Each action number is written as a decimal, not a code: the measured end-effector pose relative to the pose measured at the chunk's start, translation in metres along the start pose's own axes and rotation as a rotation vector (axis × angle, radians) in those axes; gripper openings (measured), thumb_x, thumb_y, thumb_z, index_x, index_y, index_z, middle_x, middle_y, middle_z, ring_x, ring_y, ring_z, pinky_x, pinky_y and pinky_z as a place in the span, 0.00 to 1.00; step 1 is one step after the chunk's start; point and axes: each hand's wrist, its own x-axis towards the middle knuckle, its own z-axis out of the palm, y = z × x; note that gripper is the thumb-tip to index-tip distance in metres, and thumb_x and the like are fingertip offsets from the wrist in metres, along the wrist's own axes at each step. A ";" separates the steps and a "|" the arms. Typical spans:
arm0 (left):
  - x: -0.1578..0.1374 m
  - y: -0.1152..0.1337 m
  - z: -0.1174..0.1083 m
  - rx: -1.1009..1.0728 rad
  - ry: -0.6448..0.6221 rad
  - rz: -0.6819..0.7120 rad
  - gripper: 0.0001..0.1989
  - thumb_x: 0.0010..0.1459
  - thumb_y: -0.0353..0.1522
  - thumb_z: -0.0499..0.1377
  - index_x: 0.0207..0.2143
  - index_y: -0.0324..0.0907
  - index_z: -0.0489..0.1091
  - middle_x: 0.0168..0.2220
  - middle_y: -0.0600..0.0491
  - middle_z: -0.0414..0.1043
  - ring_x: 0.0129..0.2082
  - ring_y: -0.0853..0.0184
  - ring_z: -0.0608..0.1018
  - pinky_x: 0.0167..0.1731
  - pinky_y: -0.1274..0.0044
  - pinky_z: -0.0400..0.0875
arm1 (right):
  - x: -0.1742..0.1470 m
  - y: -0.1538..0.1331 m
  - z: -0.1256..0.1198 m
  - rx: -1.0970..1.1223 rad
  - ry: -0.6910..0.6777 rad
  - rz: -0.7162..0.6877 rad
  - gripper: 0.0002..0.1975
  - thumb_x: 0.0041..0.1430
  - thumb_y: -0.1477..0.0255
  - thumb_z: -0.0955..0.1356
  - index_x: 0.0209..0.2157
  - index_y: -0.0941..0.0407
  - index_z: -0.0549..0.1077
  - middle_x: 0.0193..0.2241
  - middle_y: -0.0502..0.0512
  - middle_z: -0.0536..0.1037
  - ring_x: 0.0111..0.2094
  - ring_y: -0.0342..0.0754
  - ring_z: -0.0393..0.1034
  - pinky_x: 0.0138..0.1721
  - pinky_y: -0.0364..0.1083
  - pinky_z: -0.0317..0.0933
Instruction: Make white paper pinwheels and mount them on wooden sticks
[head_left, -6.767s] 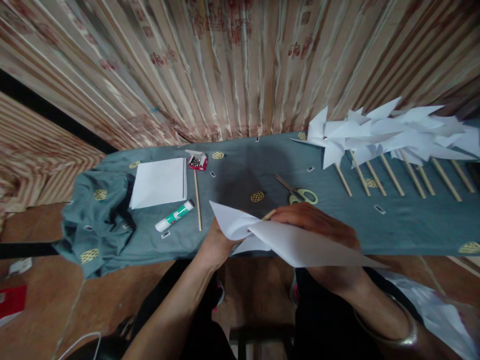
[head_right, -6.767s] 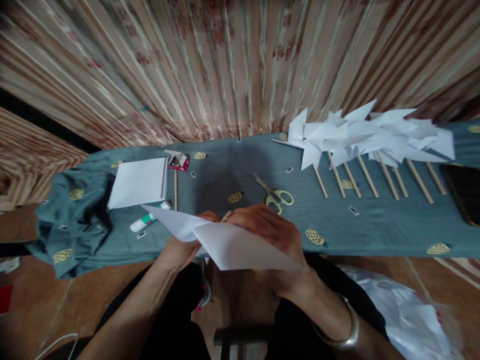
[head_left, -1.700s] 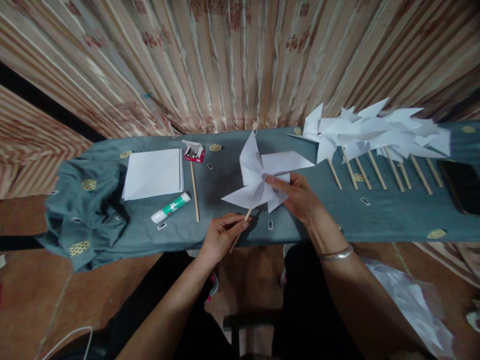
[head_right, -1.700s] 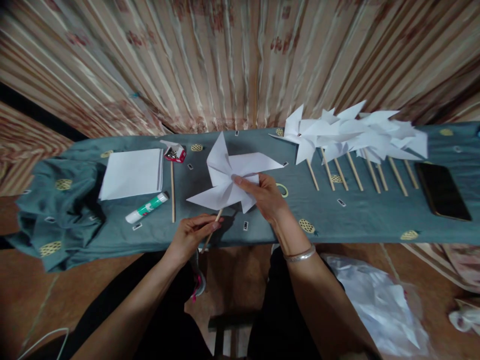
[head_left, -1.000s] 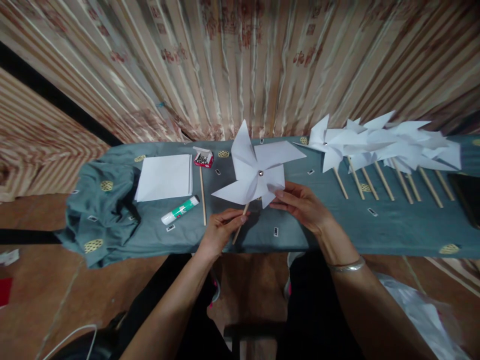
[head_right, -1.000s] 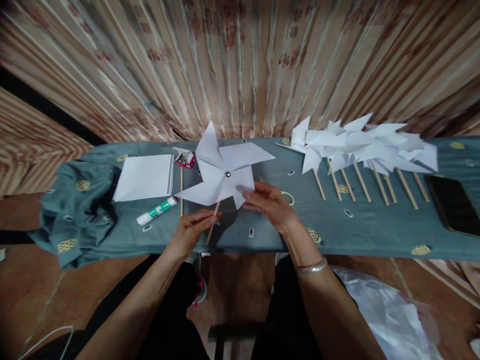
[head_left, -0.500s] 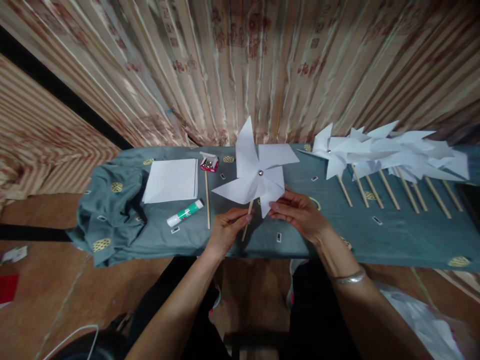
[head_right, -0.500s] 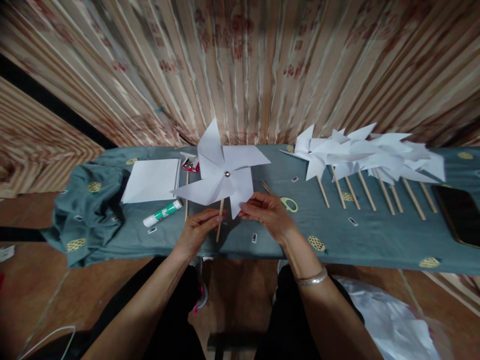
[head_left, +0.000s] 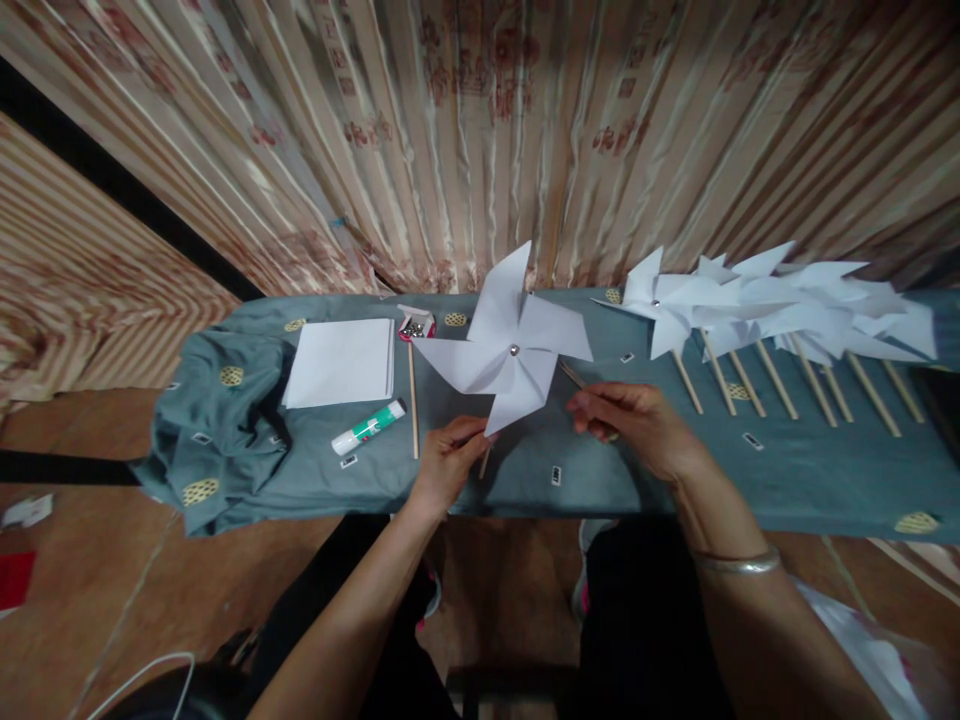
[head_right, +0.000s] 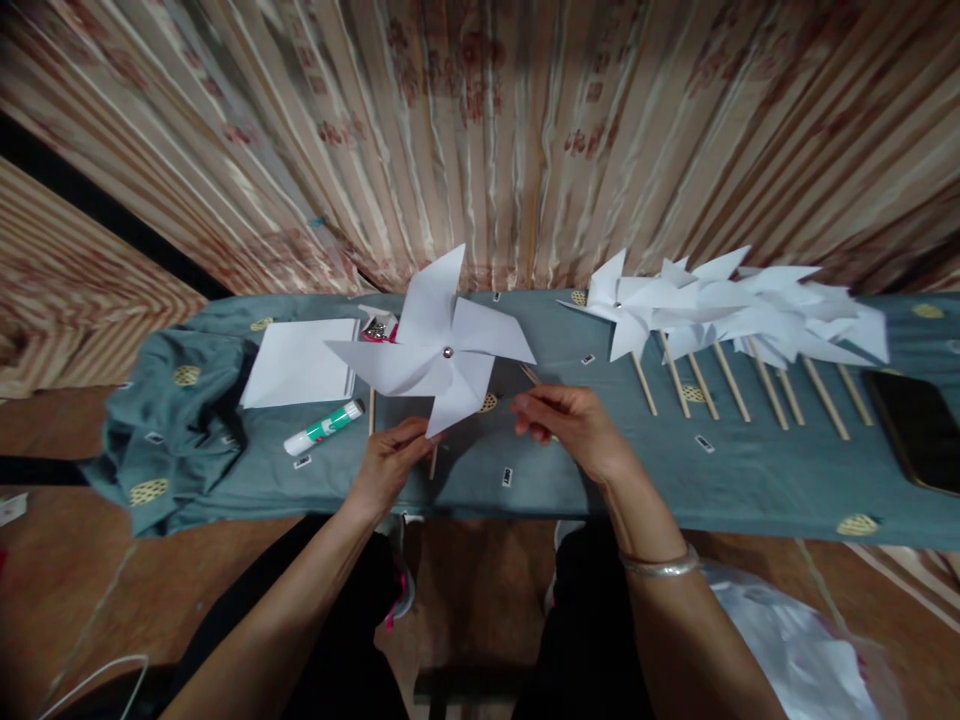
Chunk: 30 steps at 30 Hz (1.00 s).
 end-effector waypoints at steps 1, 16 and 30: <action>0.000 -0.001 0.000 0.007 -0.008 -0.001 0.08 0.46 0.36 0.67 0.28 0.42 0.82 0.27 0.53 0.74 0.27 0.70 0.70 0.29 0.78 0.62 | 0.001 0.000 -0.005 -0.019 0.109 -0.062 0.18 0.45 0.54 0.77 0.25 0.56 0.80 0.18 0.50 0.78 0.16 0.37 0.61 0.17 0.39 0.55; -0.001 -0.009 0.002 0.009 -0.070 -0.012 0.10 0.45 0.39 0.69 0.26 0.41 0.81 0.25 0.53 0.75 0.27 0.69 0.72 0.29 0.77 0.63 | 0.011 0.014 0.005 -0.041 0.337 -0.254 0.15 0.41 0.56 0.79 0.27 0.52 0.82 0.24 0.49 0.80 0.24 0.43 0.69 0.25 0.42 0.61; 0.000 -0.003 -0.001 -0.007 -0.017 0.003 0.11 0.45 0.38 0.69 0.33 0.45 0.83 0.33 0.50 0.80 0.33 0.66 0.76 0.33 0.77 0.68 | -0.011 -0.002 0.031 -0.169 -0.312 0.028 0.18 0.51 0.54 0.74 0.30 0.56 0.83 0.26 0.53 0.82 0.25 0.42 0.71 0.28 0.41 0.65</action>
